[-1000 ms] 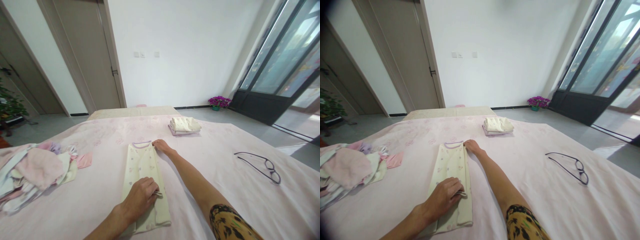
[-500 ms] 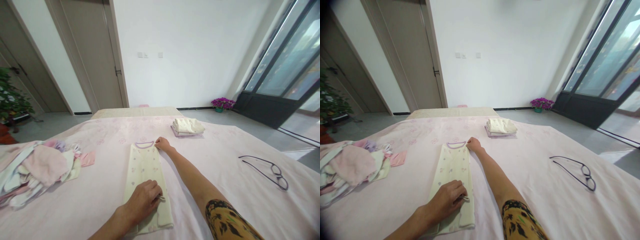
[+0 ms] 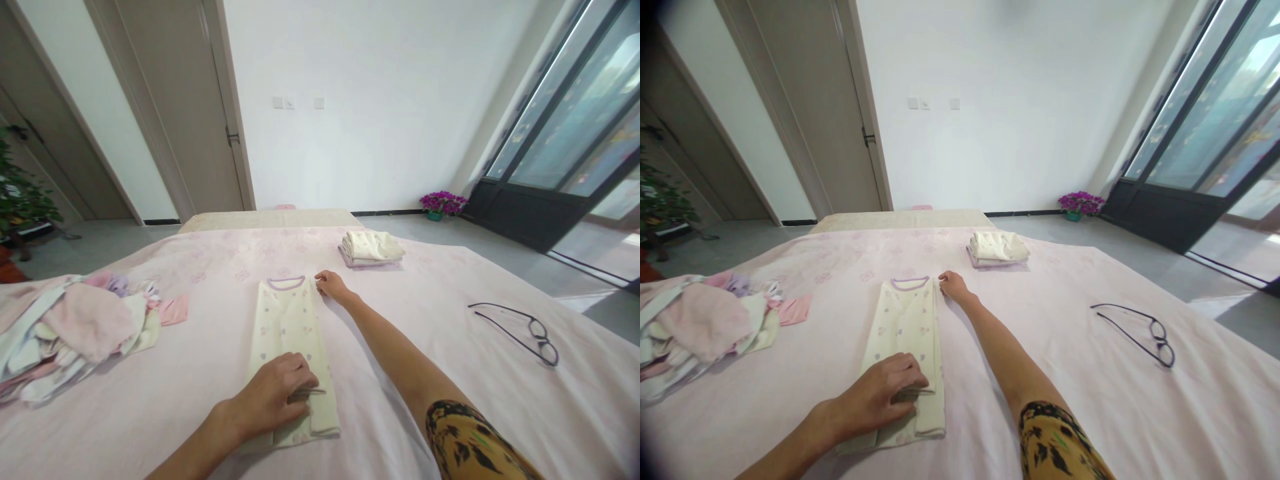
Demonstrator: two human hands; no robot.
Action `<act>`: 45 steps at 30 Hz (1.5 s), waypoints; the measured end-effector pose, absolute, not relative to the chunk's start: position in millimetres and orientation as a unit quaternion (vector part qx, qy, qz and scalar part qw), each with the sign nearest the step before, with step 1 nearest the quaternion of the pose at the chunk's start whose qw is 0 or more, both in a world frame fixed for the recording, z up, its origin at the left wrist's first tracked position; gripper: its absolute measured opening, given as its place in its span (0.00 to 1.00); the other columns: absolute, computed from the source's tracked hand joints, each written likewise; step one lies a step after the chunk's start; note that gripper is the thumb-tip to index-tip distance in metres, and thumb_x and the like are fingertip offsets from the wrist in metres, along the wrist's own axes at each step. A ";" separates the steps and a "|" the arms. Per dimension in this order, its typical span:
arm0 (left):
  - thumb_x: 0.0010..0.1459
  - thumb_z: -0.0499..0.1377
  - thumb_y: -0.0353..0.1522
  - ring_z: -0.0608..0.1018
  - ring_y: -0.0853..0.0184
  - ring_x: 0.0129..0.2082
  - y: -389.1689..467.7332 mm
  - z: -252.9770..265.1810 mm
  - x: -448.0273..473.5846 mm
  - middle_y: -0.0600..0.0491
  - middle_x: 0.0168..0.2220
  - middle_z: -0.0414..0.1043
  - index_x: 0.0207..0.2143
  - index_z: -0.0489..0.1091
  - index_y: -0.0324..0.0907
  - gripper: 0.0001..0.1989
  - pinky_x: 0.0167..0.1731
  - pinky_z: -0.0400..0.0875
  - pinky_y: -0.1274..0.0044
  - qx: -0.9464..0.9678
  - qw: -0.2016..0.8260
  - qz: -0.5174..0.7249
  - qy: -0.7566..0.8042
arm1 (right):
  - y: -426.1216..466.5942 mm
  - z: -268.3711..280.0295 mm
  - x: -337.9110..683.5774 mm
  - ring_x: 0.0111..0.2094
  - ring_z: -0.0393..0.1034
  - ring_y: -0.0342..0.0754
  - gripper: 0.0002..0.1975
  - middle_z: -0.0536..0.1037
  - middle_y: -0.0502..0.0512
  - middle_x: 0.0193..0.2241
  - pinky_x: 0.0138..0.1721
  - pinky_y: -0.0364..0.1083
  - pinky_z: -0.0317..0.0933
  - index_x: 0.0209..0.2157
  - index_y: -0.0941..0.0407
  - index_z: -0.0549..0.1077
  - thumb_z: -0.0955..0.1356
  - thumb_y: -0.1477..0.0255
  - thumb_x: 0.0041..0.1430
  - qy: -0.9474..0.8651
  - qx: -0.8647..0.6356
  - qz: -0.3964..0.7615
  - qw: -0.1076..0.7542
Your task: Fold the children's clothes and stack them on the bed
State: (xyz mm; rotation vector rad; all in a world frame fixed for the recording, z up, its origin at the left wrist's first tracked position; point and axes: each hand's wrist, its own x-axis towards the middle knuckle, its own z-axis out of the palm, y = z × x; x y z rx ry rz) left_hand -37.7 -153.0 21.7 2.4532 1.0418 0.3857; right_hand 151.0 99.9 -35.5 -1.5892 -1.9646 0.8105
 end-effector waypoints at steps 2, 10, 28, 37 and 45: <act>0.56 0.59 0.23 0.73 0.64 0.40 -153.9 15.1 -33.4 0.53 0.38 0.72 0.40 0.72 0.44 0.11 0.40 0.65 0.76 0.894 0.185 0.144 0.382 | 95.1 -37.6 155.4 0.28 0.73 0.42 0.18 0.80 0.53 0.30 0.33 0.39 0.65 0.50 0.60 0.72 0.65 0.78 0.58 -0.729 -0.570 0.290 0.243; 0.57 0.54 0.21 0.73 0.69 0.34 -151.9 10.4 -20.0 0.54 0.33 0.71 0.35 0.71 0.42 0.10 0.34 0.64 0.79 0.834 0.219 0.243 0.444 | 82.1 -33.8 156.4 0.43 0.72 0.46 0.27 0.77 0.54 0.46 0.48 0.42 0.63 0.55 0.52 0.72 0.66 0.82 0.54 -0.804 -0.488 0.238 0.240; 0.67 0.48 0.45 0.59 0.54 0.66 -101.4 4.8 -47.5 0.43 0.65 0.59 0.62 0.62 0.39 0.27 0.63 0.55 0.61 0.846 0.052 0.183 0.498 | 22.2 -13.3 119.9 0.64 0.54 0.54 0.24 0.64 0.64 0.62 0.63 0.53 0.50 0.63 0.60 0.61 0.59 0.69 0.68 -0.875 -0.428 0.076 0.216; 0.65 0.48 0.49 0.50 0.49 0.69 -117.0 -35.8 -56.5 0.40 0.69 0.49 0.65 0.57 0.39 0.33 0.64 0.46 0.55 0.867 -0.018 0.093 0.489 | -36.9 -36.3 130.2 0.68 0.46 0.56 0.28 0.56 0.63 0.67 0.66 0.59 0.41 0.66 0.59 0.57 0.56 0.59 0.70 -0.916 -0.369 0.013 0.158; 0.66 0.50 0.48 0.47 0.55 0.70 -176.3 -27.1 -75.3 0.45 0.71 0.43 0.69 0.46 0.46 0.34 0.66 0.46 0.57 0.906 0.020 0.094 0.412 | -105.2 -21.0 158.2 0.69 0.42 0.54 0.30 0.53 0.61 0.68 0.68 0.59 0.35 0.67 0.56 0.54 0.57 0.57 0.70 -0.947 -0.292 0.058 0.123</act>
